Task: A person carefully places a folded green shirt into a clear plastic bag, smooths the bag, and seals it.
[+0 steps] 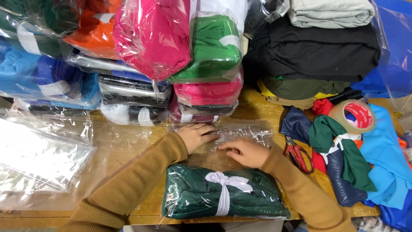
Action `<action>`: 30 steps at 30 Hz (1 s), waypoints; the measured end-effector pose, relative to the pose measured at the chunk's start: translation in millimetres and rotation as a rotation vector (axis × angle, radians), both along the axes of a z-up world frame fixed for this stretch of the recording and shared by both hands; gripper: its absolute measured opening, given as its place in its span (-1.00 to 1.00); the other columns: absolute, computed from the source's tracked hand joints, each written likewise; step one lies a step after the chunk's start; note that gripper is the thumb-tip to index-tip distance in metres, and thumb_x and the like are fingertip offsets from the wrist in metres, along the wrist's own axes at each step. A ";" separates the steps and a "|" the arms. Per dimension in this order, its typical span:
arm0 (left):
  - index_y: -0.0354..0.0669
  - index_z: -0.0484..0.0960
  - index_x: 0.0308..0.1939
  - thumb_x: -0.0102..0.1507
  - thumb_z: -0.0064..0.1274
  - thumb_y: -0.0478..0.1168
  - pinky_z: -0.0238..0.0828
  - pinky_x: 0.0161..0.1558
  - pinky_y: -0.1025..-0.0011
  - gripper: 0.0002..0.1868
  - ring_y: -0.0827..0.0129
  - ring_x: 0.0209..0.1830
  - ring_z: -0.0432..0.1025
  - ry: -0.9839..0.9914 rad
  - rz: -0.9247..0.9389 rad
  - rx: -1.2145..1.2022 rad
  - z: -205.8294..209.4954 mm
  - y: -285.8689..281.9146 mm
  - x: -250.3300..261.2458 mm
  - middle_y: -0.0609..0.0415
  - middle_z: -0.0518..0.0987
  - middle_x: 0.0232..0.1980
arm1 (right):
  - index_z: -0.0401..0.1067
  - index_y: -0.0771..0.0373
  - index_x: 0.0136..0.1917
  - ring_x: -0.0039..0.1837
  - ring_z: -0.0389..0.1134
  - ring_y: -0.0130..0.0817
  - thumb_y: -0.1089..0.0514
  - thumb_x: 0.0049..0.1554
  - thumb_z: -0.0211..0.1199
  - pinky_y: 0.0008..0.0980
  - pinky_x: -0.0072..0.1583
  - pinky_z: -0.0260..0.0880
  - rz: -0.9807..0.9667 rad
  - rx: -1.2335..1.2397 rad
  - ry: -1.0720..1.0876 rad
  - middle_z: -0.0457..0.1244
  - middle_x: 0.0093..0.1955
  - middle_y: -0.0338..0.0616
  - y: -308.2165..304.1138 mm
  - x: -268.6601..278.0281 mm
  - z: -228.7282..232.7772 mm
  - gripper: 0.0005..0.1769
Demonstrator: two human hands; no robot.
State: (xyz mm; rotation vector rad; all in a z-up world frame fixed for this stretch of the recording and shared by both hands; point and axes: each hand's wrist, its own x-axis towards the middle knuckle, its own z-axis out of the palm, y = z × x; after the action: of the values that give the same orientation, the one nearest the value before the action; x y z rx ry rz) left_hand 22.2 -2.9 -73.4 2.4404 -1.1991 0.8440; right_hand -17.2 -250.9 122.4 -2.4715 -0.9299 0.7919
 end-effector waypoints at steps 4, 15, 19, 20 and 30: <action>0.08 0.57 0.18 0.34 -0.02 0.07 0.49 0.07 0.32 -0.61 0.22 0.17 0.47 0.072 -0.035 0.002 39.8 7.6 -15.8 0.16 0.52 0.23 | 0.60 0.19 0.09 -0.05 0.41 0.01 0.15 0.24 0.14 -0.07 0.03 0.44 0.040 0.185 -0.091 0.36 -0.16 0.10 -14.8 11.6 -9.9 -0.74; -0.12 -0.40 0.63 0.37 -0.73 0.37 -0.66 0.54 -0.11 -0.08 0.05 0.68 -0.65 1.350 0.152 0.609 286.2 -49.3 -131.4 -0.12 -0.60 0.68 | -0.52 0.08 0.68 0.69 -0.61 0.14 -0.42 0.23 -0.11 0.23 0.52 -0.39 -0.016 -0.067 -0.107 -0.60 0.74 -0.02 -12.2 -83.0 54.3 0.05; -0.19 -0.30 0.62 0.30 -0.55 0.48 -0.41 0.53 -0.03 0.05 -0.12 0.64 -0.28 1.210 0.160 0.306 170.5 -55.1 -129.8 -0.20 -0.23 0.66 | -0.38 0.16 0.68 0.70 -0.50 0.14 -0.56 0.17 -0.24 0.37 0.48 -0.42 0.009 -0.057 -0.189 -0.43 0.75 -0.04 -14.3 -86.0 8.1 0.10; -0.24 -0.28 0.61 0.31 -0.53 0.47 -0.37 0.52 -0.03 0.05 -0.10 0.64 -0.26 1.177 0.125 0.262 164.2 -54.9 -129.3 -0.23 -0.19 0.66 | -0.41 0.12 0.68 0.70 -0.50 0.13 -0.57 0.15 -0.27 0.39 0.48 -0.45 0.004 -0.097 -0.143 -0.45 0.75 -0.07 -13.3 -84.9 9.9 0.11; -0.28 0.33 0.45 0.33 -0.12 0.23 0.05 0.40 -0.19 -0.21 -0.27 0.45 0.21 0.506 0.016 0.039 177.8 -2.2 -86.1 -0.33 0.29 0.50 | -0.02 -0.03 0.65 0.62 -0.41 0.47 -0.36 0.12 0.24 0.63 0.38 -0.41 0.000 0.104 -0.620 -0.36 0.72 0.13 -58.3 -16.3 -1.0 -0.02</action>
State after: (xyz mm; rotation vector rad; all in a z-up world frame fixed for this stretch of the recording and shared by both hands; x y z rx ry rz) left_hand -63.9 -5.1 104.4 2.4799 -1.0065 0.1791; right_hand -33.4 -309.2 121.4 -2.6591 -1.1294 -0.0493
